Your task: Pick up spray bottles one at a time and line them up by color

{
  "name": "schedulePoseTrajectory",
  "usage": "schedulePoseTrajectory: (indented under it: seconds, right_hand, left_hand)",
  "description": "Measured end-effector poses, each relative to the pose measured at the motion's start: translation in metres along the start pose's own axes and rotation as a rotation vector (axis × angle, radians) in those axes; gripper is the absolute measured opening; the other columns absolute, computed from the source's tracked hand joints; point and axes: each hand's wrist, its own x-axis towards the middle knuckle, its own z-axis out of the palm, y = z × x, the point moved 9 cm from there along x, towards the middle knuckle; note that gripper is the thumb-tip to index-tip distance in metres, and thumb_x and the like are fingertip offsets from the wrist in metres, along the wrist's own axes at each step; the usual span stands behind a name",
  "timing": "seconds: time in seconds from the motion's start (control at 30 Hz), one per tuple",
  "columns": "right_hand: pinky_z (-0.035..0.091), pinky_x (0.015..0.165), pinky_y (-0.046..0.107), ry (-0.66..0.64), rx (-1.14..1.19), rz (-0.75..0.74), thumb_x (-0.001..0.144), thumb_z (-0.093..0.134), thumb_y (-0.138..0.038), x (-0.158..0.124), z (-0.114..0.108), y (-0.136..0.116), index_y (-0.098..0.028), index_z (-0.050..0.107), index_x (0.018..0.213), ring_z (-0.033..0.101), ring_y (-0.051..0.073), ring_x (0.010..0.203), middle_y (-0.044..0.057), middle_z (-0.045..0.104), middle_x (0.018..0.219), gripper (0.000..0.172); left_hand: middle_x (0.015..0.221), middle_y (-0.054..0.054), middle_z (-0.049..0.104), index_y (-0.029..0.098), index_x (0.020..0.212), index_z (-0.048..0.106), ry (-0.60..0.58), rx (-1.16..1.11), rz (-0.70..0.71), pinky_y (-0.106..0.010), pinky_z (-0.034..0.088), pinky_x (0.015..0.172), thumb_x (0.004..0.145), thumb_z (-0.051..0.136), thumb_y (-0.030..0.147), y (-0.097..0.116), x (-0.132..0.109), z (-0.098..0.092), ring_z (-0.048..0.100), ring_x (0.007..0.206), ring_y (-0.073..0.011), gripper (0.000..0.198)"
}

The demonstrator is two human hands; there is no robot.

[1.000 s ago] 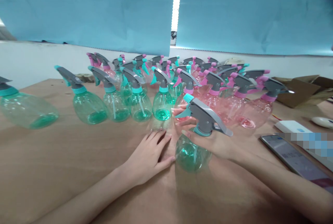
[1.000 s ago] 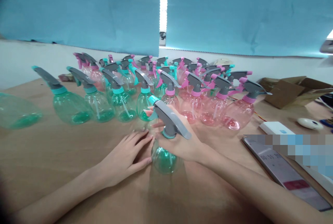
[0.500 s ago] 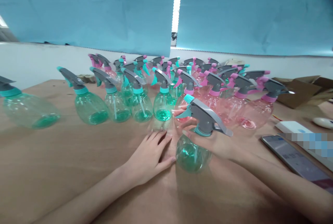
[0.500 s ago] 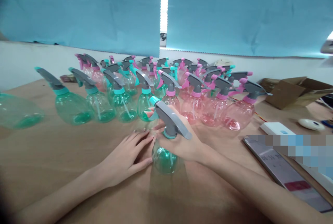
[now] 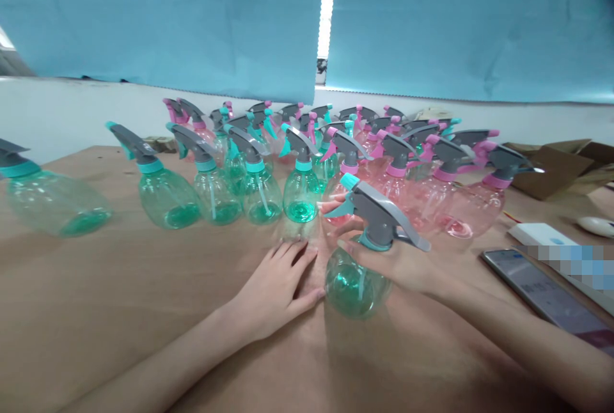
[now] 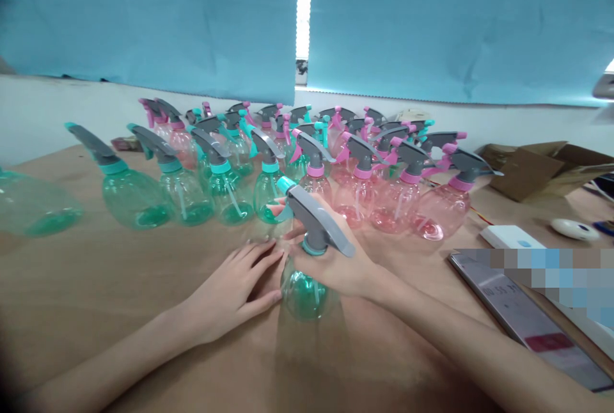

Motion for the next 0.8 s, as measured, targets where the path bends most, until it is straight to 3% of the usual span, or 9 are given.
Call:
schedulePoseTrajectory:
  seconds: [0.2,0.8]
  right_hand:
    - [0.058,0.076,0.032,-0.012,-0.015,-0.010,0.074,0.055,-0.023,0.0009,0.0015,-0.0014,-0.026,0.059,0.078,0.064,0.015,0.073,0.000,0.063,0.082,0.007]
    - [0.057,0.075,0.031,-0.004,-0.009,-0.033,0.074,0.054,-0.021,0.0003,0.0006,-0.0025,-0.027,0.060,0.076,0.061,0.015,0.071,-0.001,0.061,0.079,0.009]
  left_hand:
    - [0.139,-0.015,0.046,0.017,0.137,0.043,-0.001,-0.001,-0.001,-0.049,0.034,0.104,0.092,0.050,0.050,-0.0003,-0.0009,-0.0001,0.039,0.129,-0.0319,0.056]
    - [0.140,-0.015,0.045,0.016,0.138,0.043,-0.012,0.003,-0.002,-0.049,0.033,0.104,0.092,0.049,0.051,0.0000,-0.0003,0.0008,0.037,0.130,-0.0320,0.057]
